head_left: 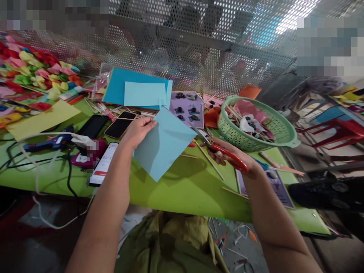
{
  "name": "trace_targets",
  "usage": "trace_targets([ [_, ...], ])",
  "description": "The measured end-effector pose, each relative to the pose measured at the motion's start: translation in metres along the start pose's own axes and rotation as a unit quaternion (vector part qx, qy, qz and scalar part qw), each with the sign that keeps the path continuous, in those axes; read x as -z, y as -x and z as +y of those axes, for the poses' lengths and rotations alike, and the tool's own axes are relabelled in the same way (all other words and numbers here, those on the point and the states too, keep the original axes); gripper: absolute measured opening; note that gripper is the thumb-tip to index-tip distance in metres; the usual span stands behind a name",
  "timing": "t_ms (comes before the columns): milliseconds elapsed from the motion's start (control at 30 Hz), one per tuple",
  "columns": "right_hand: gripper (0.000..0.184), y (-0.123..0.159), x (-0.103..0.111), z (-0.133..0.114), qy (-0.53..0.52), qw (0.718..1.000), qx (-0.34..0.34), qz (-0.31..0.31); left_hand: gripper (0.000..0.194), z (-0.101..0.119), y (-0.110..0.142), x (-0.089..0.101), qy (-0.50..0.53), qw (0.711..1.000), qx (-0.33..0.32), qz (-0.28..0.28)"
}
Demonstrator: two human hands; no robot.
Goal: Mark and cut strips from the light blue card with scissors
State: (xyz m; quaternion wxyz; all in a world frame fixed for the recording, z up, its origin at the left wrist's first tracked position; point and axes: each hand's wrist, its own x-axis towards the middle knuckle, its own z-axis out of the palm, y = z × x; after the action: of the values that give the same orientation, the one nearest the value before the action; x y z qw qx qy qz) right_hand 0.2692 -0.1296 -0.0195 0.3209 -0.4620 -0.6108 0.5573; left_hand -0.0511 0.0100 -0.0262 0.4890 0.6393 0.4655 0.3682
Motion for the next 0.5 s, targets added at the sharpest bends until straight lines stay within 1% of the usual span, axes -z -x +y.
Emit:
trace_targets([
  [133, 0.069, -0.0001, -0.0014, -0.0014, 0.000, 1.000, -0.004, 0.004, 0.027, -0.0012, -0.0009, 0.0002, 0.007, 1.000, 0.001, -0.006],
  [300, 0.067, -0.0002, -0.0027, -0.0022, -0.005, 1.000, -0.005, 0.008, 0.031, -0.0017, -0.0006, 0.0000, 0.003, 1.000, 0.002, -0.004],
  [500, 0.066, -0.0001, -0.0001, 0.0004, -0.011, 1.000, -0.007, 0.005, 0.030, -0.0015, -0.0007, 0.0002, -0.002, 1.000, -0.004, -0.006],
])
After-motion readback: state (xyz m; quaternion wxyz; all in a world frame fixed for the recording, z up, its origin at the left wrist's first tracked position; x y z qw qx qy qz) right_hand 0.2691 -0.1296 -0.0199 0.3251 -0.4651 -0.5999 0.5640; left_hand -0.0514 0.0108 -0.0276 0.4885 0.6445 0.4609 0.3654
